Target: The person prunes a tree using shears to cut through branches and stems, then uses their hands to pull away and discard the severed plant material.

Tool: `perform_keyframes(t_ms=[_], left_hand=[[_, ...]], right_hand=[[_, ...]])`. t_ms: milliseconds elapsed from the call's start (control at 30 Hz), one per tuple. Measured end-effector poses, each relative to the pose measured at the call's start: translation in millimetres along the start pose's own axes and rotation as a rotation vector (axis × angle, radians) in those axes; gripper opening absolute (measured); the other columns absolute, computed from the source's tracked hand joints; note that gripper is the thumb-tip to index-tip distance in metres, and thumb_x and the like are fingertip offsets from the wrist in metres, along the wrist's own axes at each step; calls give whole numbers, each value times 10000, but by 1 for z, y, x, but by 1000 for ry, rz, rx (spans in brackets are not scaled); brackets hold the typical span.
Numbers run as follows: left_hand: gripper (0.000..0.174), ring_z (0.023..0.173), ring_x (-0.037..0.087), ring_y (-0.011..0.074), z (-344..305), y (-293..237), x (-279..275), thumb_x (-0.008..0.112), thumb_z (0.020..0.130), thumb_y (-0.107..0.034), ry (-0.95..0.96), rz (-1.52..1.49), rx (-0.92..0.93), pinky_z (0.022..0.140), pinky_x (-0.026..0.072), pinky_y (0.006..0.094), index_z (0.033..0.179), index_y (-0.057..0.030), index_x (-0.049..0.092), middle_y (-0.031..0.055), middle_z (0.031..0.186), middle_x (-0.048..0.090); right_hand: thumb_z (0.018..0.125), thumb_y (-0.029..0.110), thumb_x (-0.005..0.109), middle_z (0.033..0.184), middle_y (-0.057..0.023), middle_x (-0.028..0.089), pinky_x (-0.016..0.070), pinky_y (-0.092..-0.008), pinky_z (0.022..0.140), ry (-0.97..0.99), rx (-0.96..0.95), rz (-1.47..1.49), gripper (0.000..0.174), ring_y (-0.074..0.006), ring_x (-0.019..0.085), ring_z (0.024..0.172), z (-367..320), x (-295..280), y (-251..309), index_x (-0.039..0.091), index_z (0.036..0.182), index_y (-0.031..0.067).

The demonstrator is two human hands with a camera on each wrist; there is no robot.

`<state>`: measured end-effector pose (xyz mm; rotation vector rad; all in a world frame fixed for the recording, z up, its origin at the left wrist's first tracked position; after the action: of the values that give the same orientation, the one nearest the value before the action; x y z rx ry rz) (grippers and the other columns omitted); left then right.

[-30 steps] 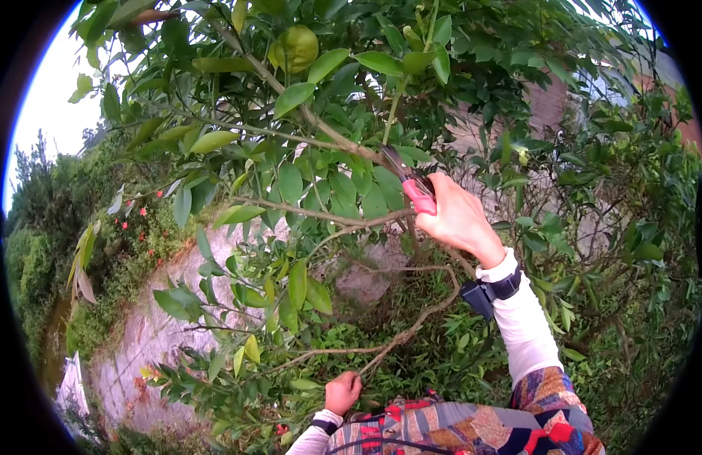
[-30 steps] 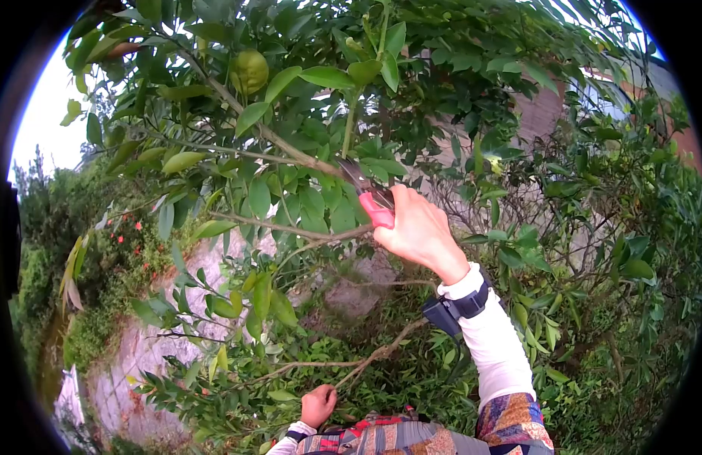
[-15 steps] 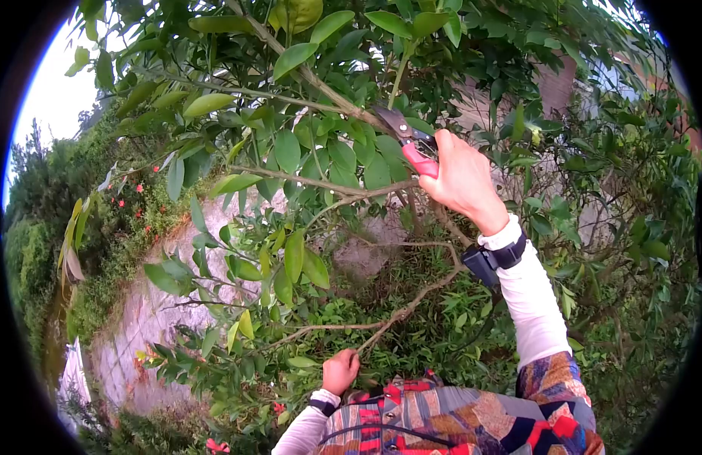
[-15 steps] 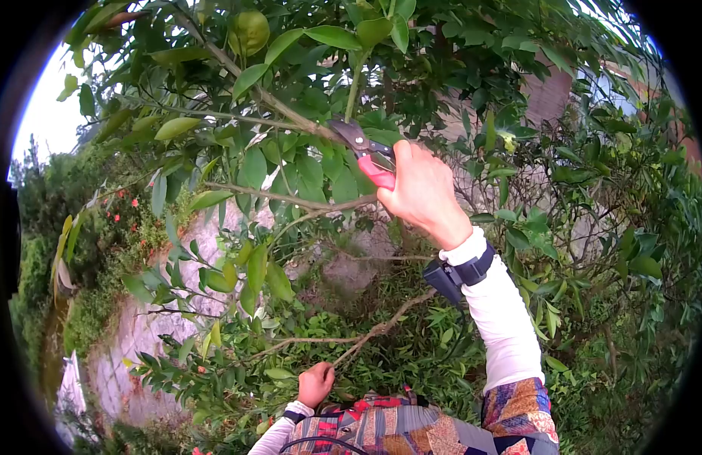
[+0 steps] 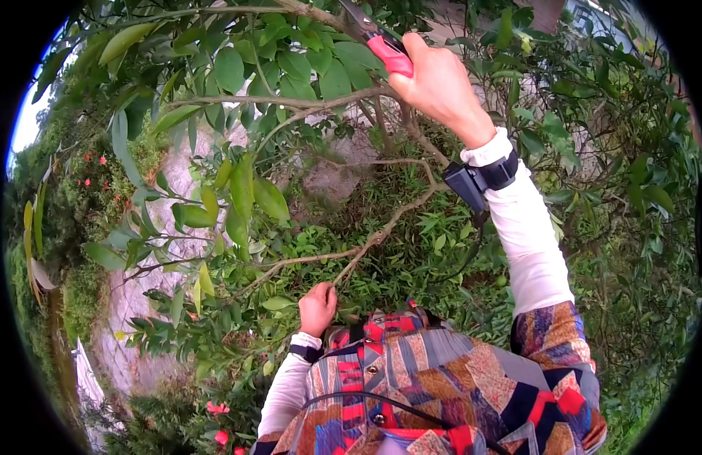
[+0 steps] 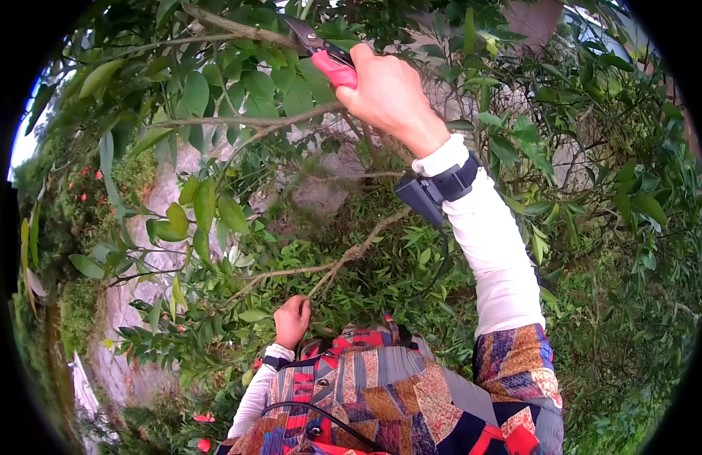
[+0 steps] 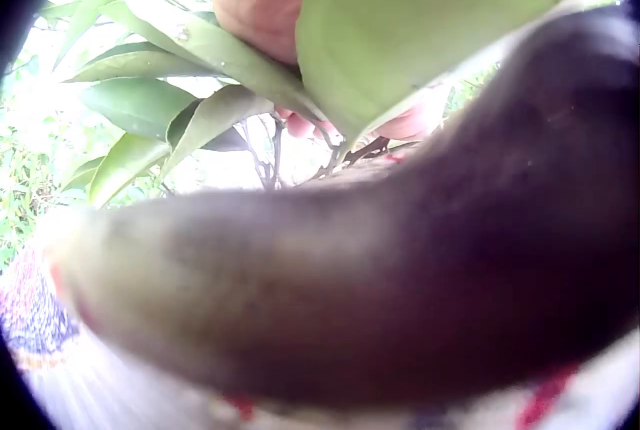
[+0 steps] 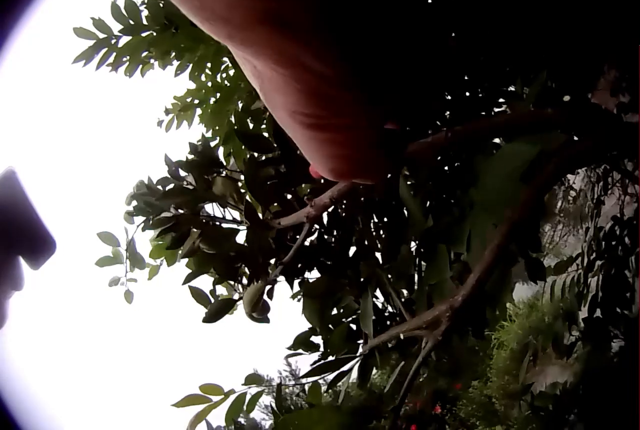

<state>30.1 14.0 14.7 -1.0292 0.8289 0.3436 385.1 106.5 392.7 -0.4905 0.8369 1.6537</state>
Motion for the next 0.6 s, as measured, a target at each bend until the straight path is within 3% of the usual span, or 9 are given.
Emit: perform_keyframes(t_ms=[67,133,200,267,333,467,533,567,600], left_hand=[[132,807,713,389,1,0,0,673,953,-154,-8,2,3,717,573,466,1013,-42,707,179,905,733],[130,806,713,388,-1,-1,-1,678,950,-156,-15,-1,4,715,573,466,1015,-48,710,175,905,735],[124,804,716,382,-3,-2,1,683,947,-156,-47,-12,34,711,573,470,1008,-52,709,169,902,736],[114,798,723,374,-3,-6,-2,690,940,-156,-41,7,27,708,578,466,991,-56,706,162,892,738],[116,788,723,379,-3,-4,0,694,937,-159,-50,-3,20,707,580,463,988,-56,708,162,881,738],[129,786,723,383,-3,0,4,696,936,-166,-63,6,24,712,582,465,991,-50,710,173,886,740],[138,789,724,383,-3,0,4,692,940,-174,-49,7,18,712,581,469,996,-50,714,177,893,741],[145,792,725,383,-2,0,5,687,944,-180,-50,2,28,713,581,471,1000,-50,717,177,897,742],[145,792,725,383,-3,-1,5,687,944,-180,-58,4,36,713,581,471,1000,-50,717,177,897,742]], right_hand=[[821,244,668,742,-273,658,513,-551,706,3,12,-20,356,-494,668,745,-1,-2,-1,549,1053,3],[831,279,675,801,-274,698,536,-525,741,-14,44,194,438,-468,707,785,-7,-6,-5,603,1130,-33],[821,270,667,868,-251,695,530,-461,767,73,168,332,464,-393,703,816,-12,-5,-8,597,1169,-27],[834,256,652,959,-84,618,498,-345,827,140,142,776,388,-199,616,862,-17,12,-22,573,1128,14],[849,245,635,968,-15,571,484,-314,814,230,170,1160,398,-135,594,857,-22,15,-23,552,1182,42],[850,265,658,940,1,569,465,-306,823,204,249,1210,419,-128,579,831,-29,4,-25,549,1191,50],[834,314,680,936,6,562,471,-306,804,254,263,983,472,-114,574,826,-31,8,-41,552,1205,51],[819,289,677,953,-66,627,502,-354,814,213,236,814,461,-223,635,841,-31,9,-46,577,1186,29],[819,289,677,953,-66,627,502,-354,814,205,228,814,461,-223,635,841,-31,3,-40,577,1186,29]])
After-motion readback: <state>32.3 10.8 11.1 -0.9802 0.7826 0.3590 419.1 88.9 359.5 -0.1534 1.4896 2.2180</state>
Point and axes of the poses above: each hand's wrist, its own z-axis towards the middle knuckle, its own x-axis out of the palm, y = z × x, the point moved 3 cm from there along z, towards the middle knuckle
